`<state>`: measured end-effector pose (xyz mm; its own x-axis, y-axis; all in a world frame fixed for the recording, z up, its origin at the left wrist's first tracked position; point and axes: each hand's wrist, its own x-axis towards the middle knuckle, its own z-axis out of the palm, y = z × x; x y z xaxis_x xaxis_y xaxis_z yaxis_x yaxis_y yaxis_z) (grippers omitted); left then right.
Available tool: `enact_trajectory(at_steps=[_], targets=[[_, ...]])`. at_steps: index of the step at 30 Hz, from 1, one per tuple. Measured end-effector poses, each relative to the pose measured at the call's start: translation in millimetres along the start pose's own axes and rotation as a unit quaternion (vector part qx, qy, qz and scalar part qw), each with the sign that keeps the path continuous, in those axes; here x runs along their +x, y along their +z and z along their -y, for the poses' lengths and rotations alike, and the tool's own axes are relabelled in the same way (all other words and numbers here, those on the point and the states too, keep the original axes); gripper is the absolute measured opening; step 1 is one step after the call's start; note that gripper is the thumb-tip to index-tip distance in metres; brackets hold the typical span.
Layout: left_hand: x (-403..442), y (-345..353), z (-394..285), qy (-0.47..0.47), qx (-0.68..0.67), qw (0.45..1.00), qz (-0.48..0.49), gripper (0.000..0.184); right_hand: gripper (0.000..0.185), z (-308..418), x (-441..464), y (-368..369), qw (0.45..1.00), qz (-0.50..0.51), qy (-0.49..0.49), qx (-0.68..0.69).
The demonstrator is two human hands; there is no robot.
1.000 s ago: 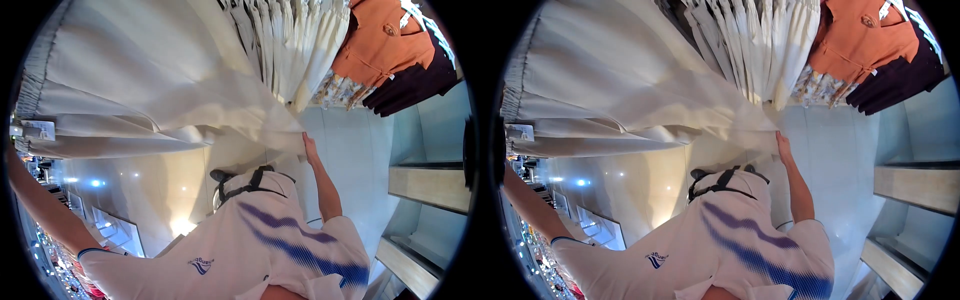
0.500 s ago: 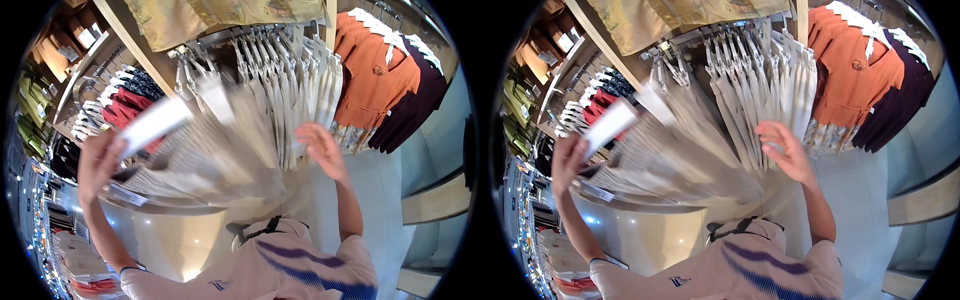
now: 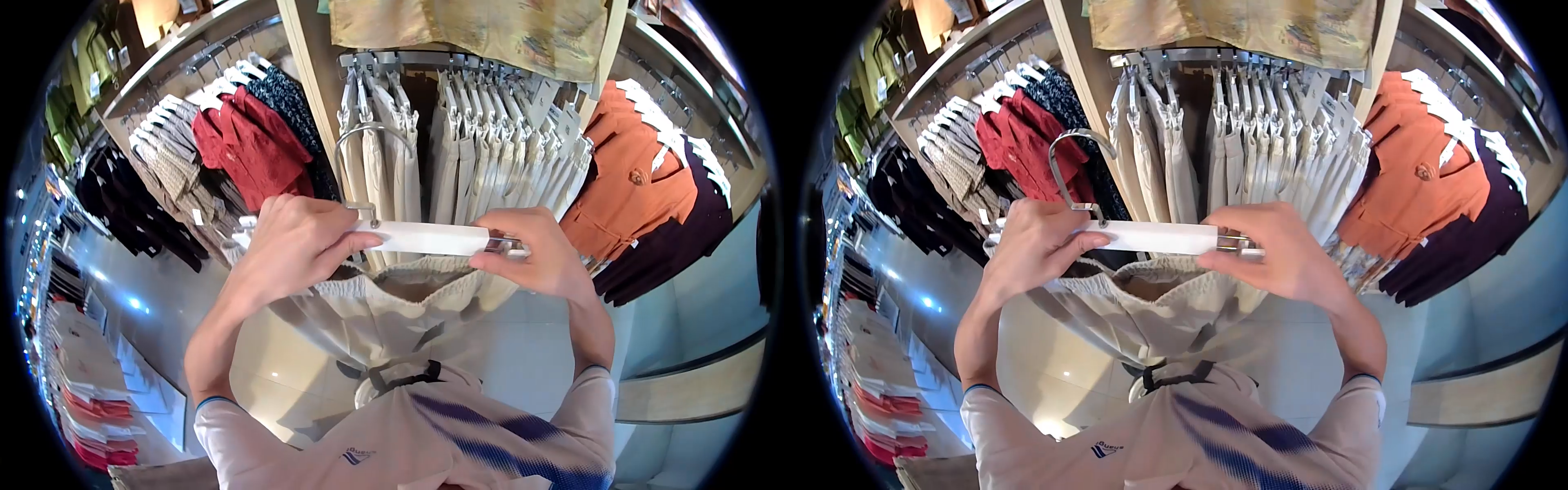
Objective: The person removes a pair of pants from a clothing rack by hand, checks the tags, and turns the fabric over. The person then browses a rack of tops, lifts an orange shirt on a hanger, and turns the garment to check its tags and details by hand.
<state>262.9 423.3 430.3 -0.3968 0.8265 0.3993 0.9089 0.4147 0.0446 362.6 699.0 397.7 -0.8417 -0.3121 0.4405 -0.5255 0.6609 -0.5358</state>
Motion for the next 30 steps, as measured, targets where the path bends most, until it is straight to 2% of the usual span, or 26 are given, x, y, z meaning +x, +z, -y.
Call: enact_trajectory(at_steps=[1,2,4,6,8,10,12,14,15,16,17,18,19,20,25,27,28,30], targets=[[-1,1,0,-0.007,0.002,1.000,0.003,0.032,0.017,0,1,3,0.998,-0.035,-0.003,0.056],[-1,3,2,-0.012,-0.001,1.000,-0.001,0.032,0.017,-1,1,6,0.998,-0.029,-0.005,0.053],[-1,9,7,0.019,0.032,0.998,-0.047,0.036,0.016,-2,-1,9,0.991,-0.026,0.092,0.089],[-1,16,12,0.013,0.039,0.999,-0.030,0.038,0.016,-6,-1,13,0.992,-0.037,0.082,0.089],[-1,21,13,0.078,0.055,0.990,-0.104,0.038,0.016,-9,-3,13,0.991,-0.054,0.075,0.092],[-17,21,17,0.061,0.077,0.991,-0.093,0.038,0.015,-15,-6,7,0.990,-0.030,0.092,0.099],[-43,19,26,-0.003,0.136,0.963,-0.231,0.046,0.015,-21,-13,-4,0.990,-0.038,0.102,0.092],[-95,51,58,-0.102,-0.003,0.938,-0.333,0.074,0.016,-27,-21,-16,0.989,-0.046,0.110,0.086],[-107,74,67,-0.117,-0.221,0.904,-0.347,0.084,0.016,-29,-26,-21,0.982,-0.076,0.119,0.123],[-121,106,76,-0.130,-0.428,0.826,-0.345,0.095,0.017,-31,-30,-26,0.973,-0.106,0.126,0.161],[-147,163,89,-0.309,-0.473,0.768,-0.301,0.118,0.018,-33,-31,-32,0.969,-0.117,0.112,0.188],[-183,252,122,-0.270,-0.612,0.716,-0.201,0.105,0.018,-36,-31,-38,0.964,-0.125,0.097,0.215],[-198,285,120,-0.421,-0.552,0.720,-0.006,0.086,0.020,-39,-31,-44,0.960,-0.141,0.098,0.223],[-155,271,81,-0.438,-0.516,0.727,0.111,0.073,0.022,-38,-29,-52,0.960,-0.151,0.095,0.217],[-162,380,64,-0.390,-0.606,0.678,0.141,0.064,0.028,-52,-31,-97,0.949,-0.264,0.118,0.123],[-180,408,65,-0.381,-0.614,0.688,0.071,0.049,0.029,-54,-34,-120,0.943,-0.286,0.135,0.099],[-188,421,68,-0.377,-0.617,0.687,0.075,0.049,0.029,-55,-35,-134,0.953,-0.268,0.111,0.086],[-207,442,74,-0.416,-0.532,0.727,0.125,0.038,0.033,-62,-43,-154,0.943,-0.302,0.128,0.059]])
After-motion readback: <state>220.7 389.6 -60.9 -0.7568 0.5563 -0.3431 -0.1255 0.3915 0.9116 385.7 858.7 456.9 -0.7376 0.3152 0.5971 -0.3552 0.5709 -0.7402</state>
